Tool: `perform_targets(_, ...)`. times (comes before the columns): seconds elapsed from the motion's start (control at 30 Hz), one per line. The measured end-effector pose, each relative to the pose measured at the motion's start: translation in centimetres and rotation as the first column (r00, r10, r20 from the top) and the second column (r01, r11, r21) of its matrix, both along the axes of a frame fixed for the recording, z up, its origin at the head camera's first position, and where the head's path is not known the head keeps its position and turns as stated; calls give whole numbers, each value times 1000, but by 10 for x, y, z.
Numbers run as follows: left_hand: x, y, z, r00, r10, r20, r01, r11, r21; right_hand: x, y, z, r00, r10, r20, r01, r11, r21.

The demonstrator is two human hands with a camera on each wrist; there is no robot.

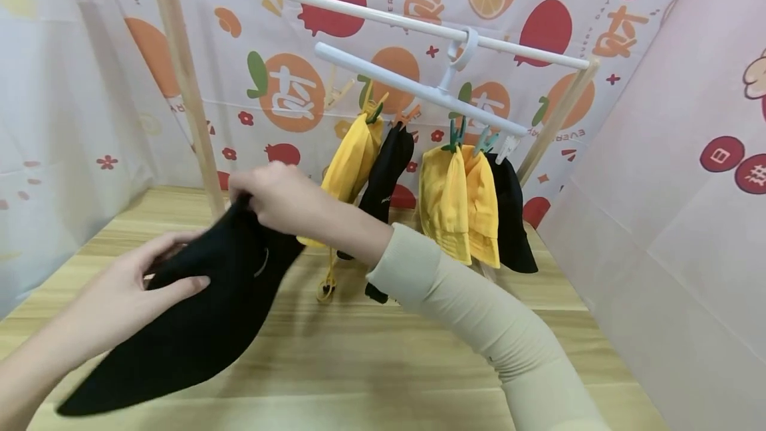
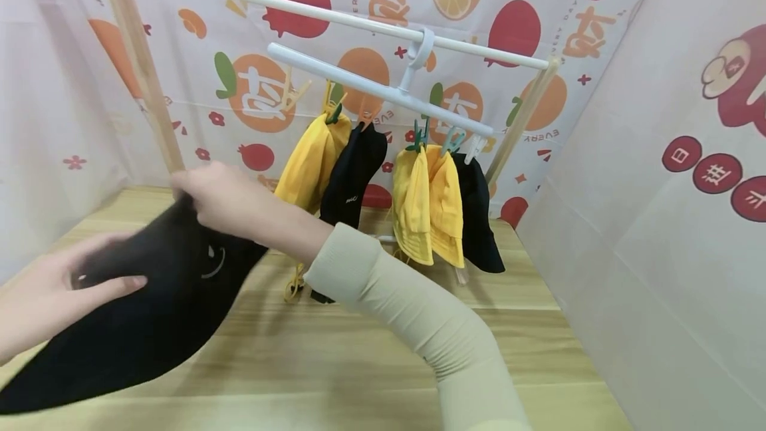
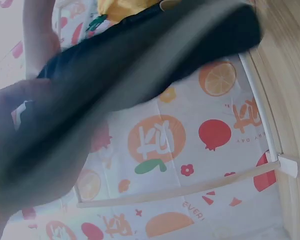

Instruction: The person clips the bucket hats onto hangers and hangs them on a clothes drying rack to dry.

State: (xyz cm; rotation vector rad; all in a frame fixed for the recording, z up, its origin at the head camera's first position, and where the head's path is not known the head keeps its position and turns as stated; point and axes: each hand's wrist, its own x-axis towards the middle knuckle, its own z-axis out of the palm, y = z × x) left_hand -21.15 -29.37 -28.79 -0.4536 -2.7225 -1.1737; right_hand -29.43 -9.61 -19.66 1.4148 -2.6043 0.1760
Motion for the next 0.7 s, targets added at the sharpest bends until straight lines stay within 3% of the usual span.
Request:
perform_targets(0.1, 3, 4, 5, 990, 95, 108, -88, 994, -65, -4, 1, 13, 1000, 3, 8, -2, 988, -156)
perform_targets(0.17, 2, 7, 2, 989, 112, 96, -104, 991, -88, -9, 2, 19, 1000, 18, 9, -16, 972, -235)
perform_targets(0.23, 0, 11, -3, 993, 110, 37, -107, 992, -72, -13, 3, 22, 1000, 23, 1, -22, 960, -277)
perform_targets(0.4, -12, 22, -6, 982, 150, -118, -143, 988, 62, -27, 15, 21, 998, -13, -62, -2, 971, -239)
perform_targets(0.6, -24, 39, 7, 971, 183, -152, -160, 975, 151, -44, 34, 18, 984, -38, -176, 2, 981, -196)
perform_targets(0.7, -29, 49, 12, 969, 185, -163, -155, 971, 182, -50, 40, 18, 984, -69, -166, 37, 981, -190)
